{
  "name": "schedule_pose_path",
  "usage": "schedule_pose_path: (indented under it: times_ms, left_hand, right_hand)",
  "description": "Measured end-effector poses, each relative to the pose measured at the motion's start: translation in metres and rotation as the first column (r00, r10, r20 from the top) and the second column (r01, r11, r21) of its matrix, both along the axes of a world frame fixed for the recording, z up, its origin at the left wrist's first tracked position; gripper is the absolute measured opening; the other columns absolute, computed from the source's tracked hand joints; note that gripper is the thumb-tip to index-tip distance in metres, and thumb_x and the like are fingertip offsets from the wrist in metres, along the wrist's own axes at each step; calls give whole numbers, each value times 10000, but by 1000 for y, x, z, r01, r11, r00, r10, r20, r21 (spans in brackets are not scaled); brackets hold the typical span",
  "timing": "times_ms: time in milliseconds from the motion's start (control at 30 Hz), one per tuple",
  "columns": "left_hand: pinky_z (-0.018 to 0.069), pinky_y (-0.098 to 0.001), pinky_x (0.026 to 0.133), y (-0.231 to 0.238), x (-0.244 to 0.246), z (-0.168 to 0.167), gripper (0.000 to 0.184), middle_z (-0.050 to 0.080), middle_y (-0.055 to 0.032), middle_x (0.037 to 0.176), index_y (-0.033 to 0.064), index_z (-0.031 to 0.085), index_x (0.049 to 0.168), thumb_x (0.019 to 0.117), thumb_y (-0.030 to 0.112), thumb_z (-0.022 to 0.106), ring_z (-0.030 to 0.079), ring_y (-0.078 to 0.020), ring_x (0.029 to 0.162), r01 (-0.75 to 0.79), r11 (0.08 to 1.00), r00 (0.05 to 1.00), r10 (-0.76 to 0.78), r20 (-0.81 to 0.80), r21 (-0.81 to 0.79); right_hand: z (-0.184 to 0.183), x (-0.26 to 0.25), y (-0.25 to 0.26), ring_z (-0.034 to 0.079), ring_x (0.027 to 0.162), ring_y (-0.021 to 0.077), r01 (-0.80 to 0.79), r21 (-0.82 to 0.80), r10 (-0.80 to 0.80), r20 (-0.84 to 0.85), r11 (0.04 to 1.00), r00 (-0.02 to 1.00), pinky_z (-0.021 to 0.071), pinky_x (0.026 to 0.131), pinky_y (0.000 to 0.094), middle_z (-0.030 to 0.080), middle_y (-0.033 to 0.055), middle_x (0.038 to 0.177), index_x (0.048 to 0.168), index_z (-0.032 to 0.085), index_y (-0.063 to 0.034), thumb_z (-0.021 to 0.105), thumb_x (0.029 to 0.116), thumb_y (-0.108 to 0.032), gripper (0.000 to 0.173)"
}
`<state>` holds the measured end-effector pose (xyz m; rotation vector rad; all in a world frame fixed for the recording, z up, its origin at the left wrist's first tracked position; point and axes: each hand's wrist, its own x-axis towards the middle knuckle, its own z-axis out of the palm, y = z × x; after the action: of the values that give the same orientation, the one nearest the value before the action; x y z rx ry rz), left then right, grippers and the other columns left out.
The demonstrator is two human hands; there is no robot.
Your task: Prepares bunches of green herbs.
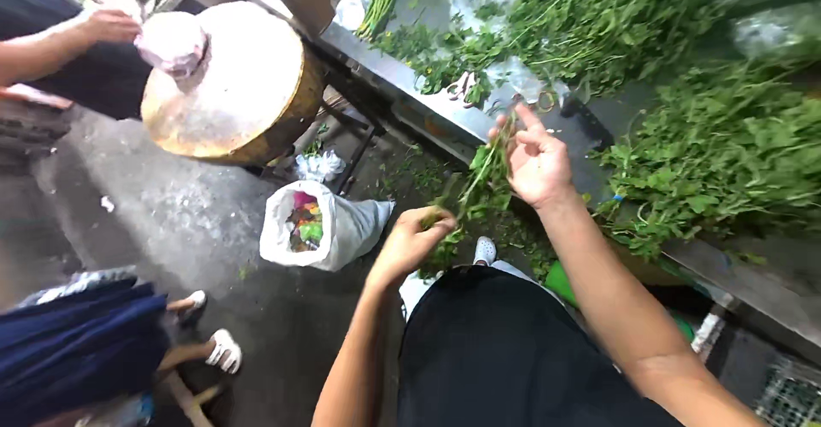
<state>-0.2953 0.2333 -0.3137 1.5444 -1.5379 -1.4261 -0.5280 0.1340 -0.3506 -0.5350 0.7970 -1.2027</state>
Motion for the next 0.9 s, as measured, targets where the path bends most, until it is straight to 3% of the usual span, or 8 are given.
schedule_pose_path:
  times_ms: [67, 167, 233, 467, 533, 667, 833, 900]
  left_hand:
    - [507, -209, 578, 0, 34, 22, 141, 657, 91, 764, 124, 728, 919, 951, 184, 605, 573, 6, 621, -73, 994, 997, 72, -12, -80]
    - [476, -197, 502, -4, 82, 50, 113, 657, 95, 714, 182, 719, 873, 920, 182, 616, 540, -3, 539, -180, 976, 982, 171, -81, -122]
    - [450, -186, 472, -7, 109, 65, 111, 636, 93, 679, 195, 721, 871, 925, 191, 624, 504, -2, 501, -195, 969, 980, 185, -75, -155]
    - [390, -152, 422, -23, 191, 123, 125, 596, 99, 672, 184, 709, 939, 995, 217, 602, 437, 9, 458, -50, 942, 980, 111, 166, -333]
    - [382, -140, 422, -32, 209, 142, 99, 596, 123, 669, 204, 714, 937, 977, 219, 625, 442, 25, 462, 13, 932, 971, 74, 226, -362]
    - [432, -124, 454, -51, 226, 182, 60, 611, 174, 690, 235, 706, 938, 960, 238, 651, 502, 64, 508, 183, 889, 938, -31, 344, -419]
    - [404, -144, 426, -75, 246, 214, 61, 614, 170, 721, 285, 711, 982, 975, 332, 672, 489, 52, 502, 310, 866, 883, -110, 457, -392]
    - [397, -147, 441, -84, 256, 214, 47, 611, 172, 733, 309, 709, 990, 963, 341, 686, 494, 51, 523, 340, 853, 866, -121, 484, -395]
  right_hand:
    - [-5, 2, 1, 684, 847, 127, -9, 86, 12, -43, 996, 999, 592, 760, 308, 665, 10, 1084, 1542, 354, -228, 332, 1062, -200, 481]
    - [-15, 14, 4, 676, 839, 172, -153, 158, 166, -69, 976, 984, 592, 765, 367, 656, 55, 1098, 1500, 417, -166, 340, 1046, -171, 461]
    - [-20, 28, 9, 680, 801, 147, -267, 152, 283, -97, 952, 954, 590, 690, 313, 680, 61, 1114, 1430, 507, -129, 356, 1043, -154, 416]
    - [-14, 71, 13, 474, 525, 18, -525, -13, 482, -378, 851, 790, 406, 453, 154, 617, -19, 805, 1341, 620, -125, 514, 1040, -173, 323]
    - [-12, 74, 5, 541, 589, 42, -574, -76, 472, -487, 816, 735, 467, 512, 189, 656, -1, 848, 1334, 633, -109, 551, 1025, -165, 324]
    - [20, 96, -13, 688, 1019, 161, -638, -98, 346, -772, 764, 533, 561, 934, 385, 714, 100, 1155, 1320, 658, -76, 594, 1018, -163, 321]
    - [108, 161, -21, 694, 1023, 85, -622, -486, 18, -779, 614, 627, 574, 908, 277, 722, 72, 1178, 1287, 675, -44, 545, 1040, -161, 303]
    - [183, 187, 23, 679, 1079, 99, -639, -377, 44, -840, 671, 541, 530, 959, 259, 697, 78, 1255, 1338, 631, -31, 495, 1063, -60, 308]
